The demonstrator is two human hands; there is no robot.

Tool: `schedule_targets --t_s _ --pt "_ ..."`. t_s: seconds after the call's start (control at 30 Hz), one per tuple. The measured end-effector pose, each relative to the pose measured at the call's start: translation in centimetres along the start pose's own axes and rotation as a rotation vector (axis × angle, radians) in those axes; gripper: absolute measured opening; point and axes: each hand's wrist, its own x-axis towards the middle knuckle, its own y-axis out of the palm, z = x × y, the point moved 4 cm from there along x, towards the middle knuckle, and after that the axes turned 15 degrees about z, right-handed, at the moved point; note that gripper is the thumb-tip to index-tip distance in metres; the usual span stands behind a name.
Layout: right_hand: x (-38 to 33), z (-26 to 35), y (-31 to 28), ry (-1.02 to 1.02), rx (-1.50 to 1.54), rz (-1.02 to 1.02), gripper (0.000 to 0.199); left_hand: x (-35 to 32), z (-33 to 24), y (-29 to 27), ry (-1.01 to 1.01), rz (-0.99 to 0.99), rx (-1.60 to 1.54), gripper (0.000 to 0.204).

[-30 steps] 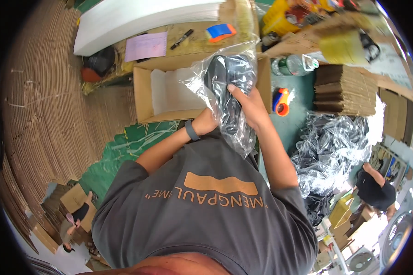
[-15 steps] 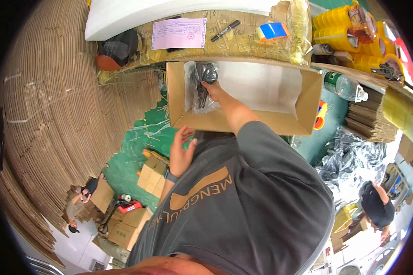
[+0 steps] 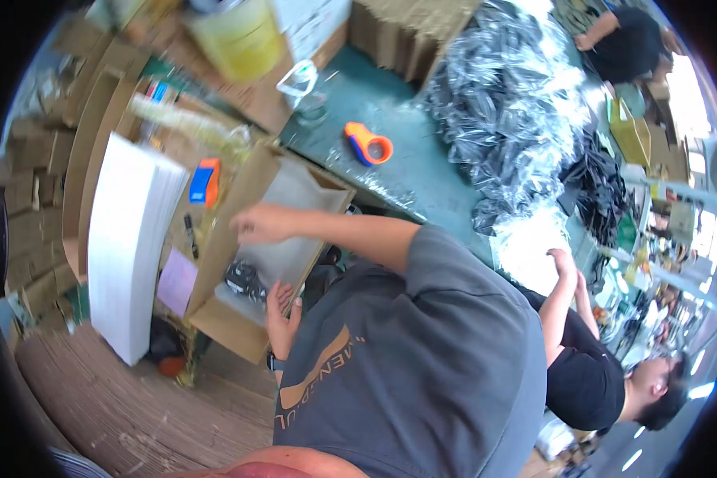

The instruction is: Packaging plastic products into cardboard boxes with protective foam and sealing them with tape.

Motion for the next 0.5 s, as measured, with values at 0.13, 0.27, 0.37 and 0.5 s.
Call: schedule_targets --t_s 0.13,0.27,0.37,0.5 --pt "-23.8 3.4 -26.4 0.361 -0.633 -0.842 0.035 6.7 -6.7 5.6 0.072 0.16 0.102 0.061" --pt "-52.4 -3.4 -41.2 1.092 -1.034 -1.1 0.045 10.8 -12.9 11.5 0.19 0.322 0.311 0.054" --pt "-64.1 -9.6 -44.2 1.487 -0.955 -0.739 0.069 13.5 -16.1 15.4 0.201 0.416 0.466 0.054" --pt "-68.2 -12.1 -46.0 1.332 -1.082 -0.494 0.082 16.7 -20.6 20.0 0.289 0.467 0.588 0.052"
